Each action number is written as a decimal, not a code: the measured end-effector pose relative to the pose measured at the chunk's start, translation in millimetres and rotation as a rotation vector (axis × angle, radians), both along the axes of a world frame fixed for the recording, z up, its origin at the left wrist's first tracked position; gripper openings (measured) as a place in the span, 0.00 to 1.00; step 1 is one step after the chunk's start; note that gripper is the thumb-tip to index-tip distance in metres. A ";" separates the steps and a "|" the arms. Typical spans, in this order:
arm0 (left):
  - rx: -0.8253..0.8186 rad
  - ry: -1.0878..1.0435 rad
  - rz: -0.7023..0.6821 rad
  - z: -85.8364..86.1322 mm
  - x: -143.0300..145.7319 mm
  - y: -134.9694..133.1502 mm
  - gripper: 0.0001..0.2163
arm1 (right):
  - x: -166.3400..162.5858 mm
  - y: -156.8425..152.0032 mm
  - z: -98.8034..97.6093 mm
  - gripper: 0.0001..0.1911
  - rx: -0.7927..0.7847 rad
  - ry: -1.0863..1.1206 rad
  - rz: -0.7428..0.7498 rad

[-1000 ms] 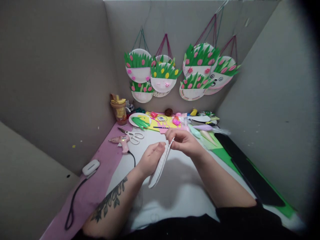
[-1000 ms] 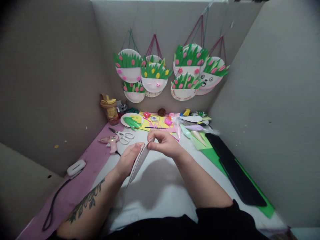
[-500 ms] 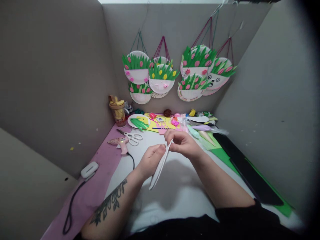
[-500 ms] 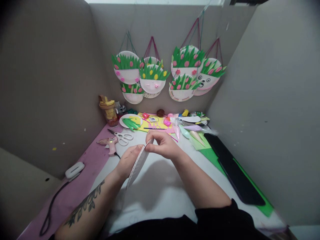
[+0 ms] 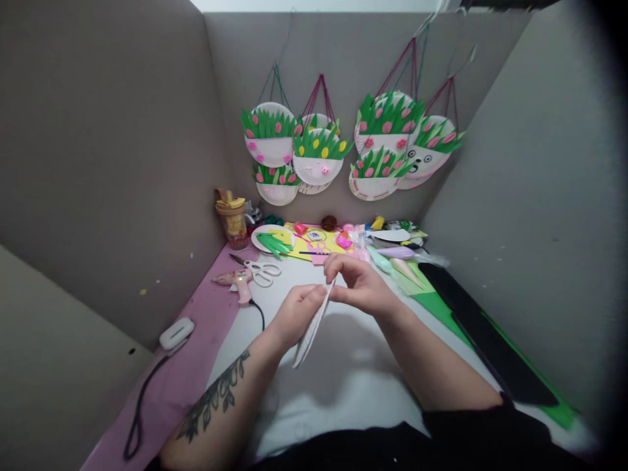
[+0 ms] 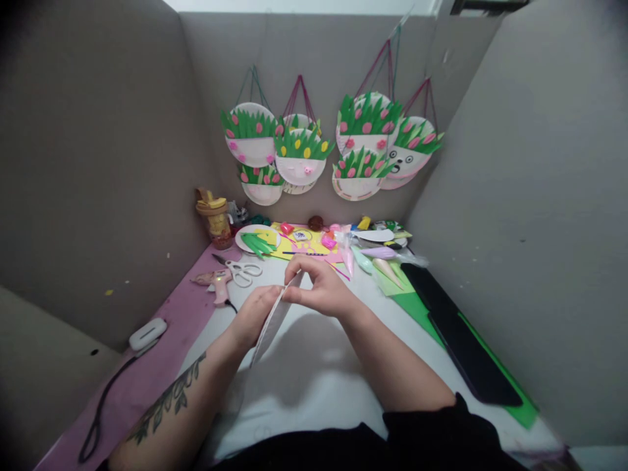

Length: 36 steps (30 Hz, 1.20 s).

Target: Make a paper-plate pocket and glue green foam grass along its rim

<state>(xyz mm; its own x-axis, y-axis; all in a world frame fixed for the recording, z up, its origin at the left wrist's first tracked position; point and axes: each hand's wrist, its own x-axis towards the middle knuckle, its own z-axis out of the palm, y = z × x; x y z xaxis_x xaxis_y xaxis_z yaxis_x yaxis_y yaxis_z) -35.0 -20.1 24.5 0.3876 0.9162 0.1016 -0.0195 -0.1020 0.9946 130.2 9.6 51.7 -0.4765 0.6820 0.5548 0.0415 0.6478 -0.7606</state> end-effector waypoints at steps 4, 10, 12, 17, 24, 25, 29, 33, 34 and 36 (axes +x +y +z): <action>-0.009 -0.003 0.010 0.4 0.8 0.6 0.20 | -1.6 -1.3 -0.2 0.14 0.006 -0.001 -0.013; -0.039 -0.021 0.007 -2.1 0.5 0.6 0.19 | -2.0 -1.6 -1.1 0.15 -0.005 -0.003 -0.014; -0.076 -0.032 -0.023 -2.9 0.2 0.5 0.19 | -2.2 -1.3 -2.0 0.15 -0.007 -0.002 -0.005; -0.089 -0.079 -0.022 -1.2 -0.8 7.3 0.18 | -3.6 -0.7 -1.1 0.10 0.032 -0.006 -0.029; 0.247 -0.101 0.234 15.7 -39.7 22.4 0.22 | 5.8 0.5 7.6 0.06 0.335 -0.098 -0.253; 0.382 -0.045 0.271 20.6 -46.4 20.9 0.22 | 7.7 0.2 8.3 0.07 0.416 -0.095 -0.312; 0.860 0.293 0.428 32.3 -56.6 12.7 0.15 | 11.3 -4.5 8.7 0.13 0.748 -0.066 -0.497; 1.158 0.380 0.582 25.7 -48.8 12.5 0.05 | 8.9 -11.2 8.3 0.15 0.910 -0.050 -0.552; 1.203 0.395 0.598 23.6 -47.3 12.6 0.03 | 7.9 -12.7 8.3 0.15 0.926 -0.056 -0.573; 1.267 0.433 0.628 21.0 -45.8 11.9 0.04 | 5.6 -15.7 8.4 0.13 0.942 -0.080 -0.624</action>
